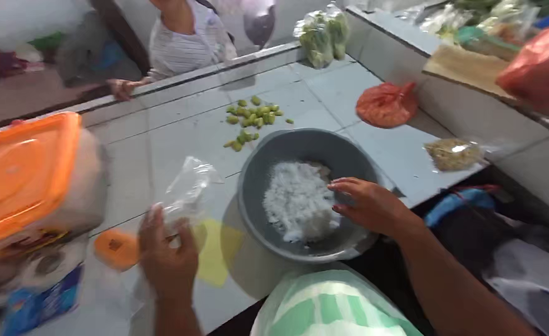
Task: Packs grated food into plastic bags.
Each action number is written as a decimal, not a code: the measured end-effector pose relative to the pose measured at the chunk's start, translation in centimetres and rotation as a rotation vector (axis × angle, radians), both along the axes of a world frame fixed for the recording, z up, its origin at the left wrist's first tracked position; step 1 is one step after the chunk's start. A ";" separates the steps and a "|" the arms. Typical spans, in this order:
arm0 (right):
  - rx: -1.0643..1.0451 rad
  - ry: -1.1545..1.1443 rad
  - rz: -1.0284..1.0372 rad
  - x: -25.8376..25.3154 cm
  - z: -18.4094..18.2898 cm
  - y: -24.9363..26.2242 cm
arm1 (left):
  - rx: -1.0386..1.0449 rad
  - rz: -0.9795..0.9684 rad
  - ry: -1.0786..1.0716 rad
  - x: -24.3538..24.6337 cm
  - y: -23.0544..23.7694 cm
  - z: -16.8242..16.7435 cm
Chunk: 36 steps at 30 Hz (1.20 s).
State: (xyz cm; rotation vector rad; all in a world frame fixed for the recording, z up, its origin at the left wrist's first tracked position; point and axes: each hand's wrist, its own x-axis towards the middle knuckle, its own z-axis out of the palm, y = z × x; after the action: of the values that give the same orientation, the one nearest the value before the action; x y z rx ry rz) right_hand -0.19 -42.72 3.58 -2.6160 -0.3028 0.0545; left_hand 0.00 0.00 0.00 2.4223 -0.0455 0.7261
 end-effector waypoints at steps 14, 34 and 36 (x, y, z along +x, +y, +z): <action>-0.170 0.104 0.207 7.5 -1.4 4.2 | -0.061 -0.728 -0.284 10.1 -17.2 10.3; -0.500 0.510 0.538 5.6 -6.1 5.8 | -0.092 -0.508 0.196 12.8 -18.9 2.4; -0.519 0.473 0.553 5.7 -6.4 5.8 | -0.075 -0.478 0.187 12.9 -19.0 2.6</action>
State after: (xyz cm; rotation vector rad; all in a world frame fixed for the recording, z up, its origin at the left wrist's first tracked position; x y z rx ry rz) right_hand 5.53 -36.88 -2.84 -2.8040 -0.9241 1.0430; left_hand 12.91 -19.02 2.58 2.2675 -0.4942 0.2783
